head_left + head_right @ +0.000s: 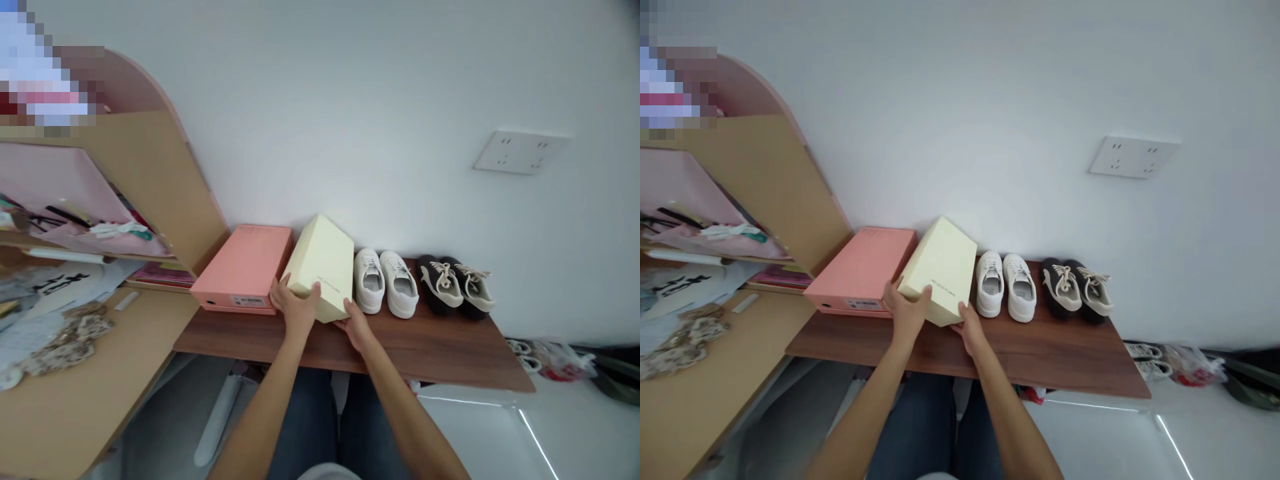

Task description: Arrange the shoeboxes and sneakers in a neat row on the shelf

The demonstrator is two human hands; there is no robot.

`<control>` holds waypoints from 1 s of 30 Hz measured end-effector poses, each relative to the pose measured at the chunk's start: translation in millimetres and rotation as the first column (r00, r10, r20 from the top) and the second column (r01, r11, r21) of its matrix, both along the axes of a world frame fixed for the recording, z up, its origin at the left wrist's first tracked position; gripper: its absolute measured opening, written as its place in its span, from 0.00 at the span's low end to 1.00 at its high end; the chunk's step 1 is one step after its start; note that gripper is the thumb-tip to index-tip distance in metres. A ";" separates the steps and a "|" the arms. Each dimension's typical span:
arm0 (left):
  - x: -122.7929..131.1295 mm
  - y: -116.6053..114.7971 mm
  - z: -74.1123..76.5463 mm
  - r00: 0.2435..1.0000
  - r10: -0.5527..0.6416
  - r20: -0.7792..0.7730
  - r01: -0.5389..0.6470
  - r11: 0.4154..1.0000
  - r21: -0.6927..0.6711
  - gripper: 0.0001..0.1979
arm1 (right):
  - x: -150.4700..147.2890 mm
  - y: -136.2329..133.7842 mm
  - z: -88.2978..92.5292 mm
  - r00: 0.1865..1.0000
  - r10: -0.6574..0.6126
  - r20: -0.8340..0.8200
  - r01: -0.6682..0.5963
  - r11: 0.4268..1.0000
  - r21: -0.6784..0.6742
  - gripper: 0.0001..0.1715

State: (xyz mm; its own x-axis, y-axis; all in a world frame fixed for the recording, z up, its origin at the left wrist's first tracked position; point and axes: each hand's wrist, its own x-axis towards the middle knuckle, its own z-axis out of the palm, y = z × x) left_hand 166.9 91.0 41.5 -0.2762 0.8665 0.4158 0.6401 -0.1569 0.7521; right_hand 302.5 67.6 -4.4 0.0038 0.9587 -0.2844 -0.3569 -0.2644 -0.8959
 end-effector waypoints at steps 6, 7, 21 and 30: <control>44.3 -12.5 46.5 0.861 -0.241 -0.448 0.327 0.937 0.124 0.27 | -9.0 -17.1 4.2 0.969 0.246 -0.034 -0.247 0.968 -0.034 0.35; 44.9 -13.1 41.1 0.791 -0.337 -0.511 0.431 0.899 0.075 0.25 | -0.9 -22.3 6.9 0.964 0.265 0.022 -0.264 0.964 -0.029 0.35; 34.8 -17.7 -17.3 0.294 -0.765 -0.573 0.846 0.487 -0.217 0.17 | 161.7 -22.5 13.4 0.183 -0.463 0.867 0.094 0.887 0.453 0.25; 178.4 7.9 5.7 0.843 -0.463 -0.275 0.298 0.826 -0.478 0.13 | 181.2 -12.1 10.8 0.528 -0.542 0.654 0.418 0.836 0.355 0.28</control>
State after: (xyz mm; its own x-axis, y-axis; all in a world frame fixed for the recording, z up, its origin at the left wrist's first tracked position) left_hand 345.4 98.9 47.2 0.2122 0.9772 0.0090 0.8296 -0.1850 0.5268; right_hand 483.8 55.5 6.4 0.6134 0.7748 0.1530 0.3634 -0.1049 -0.9257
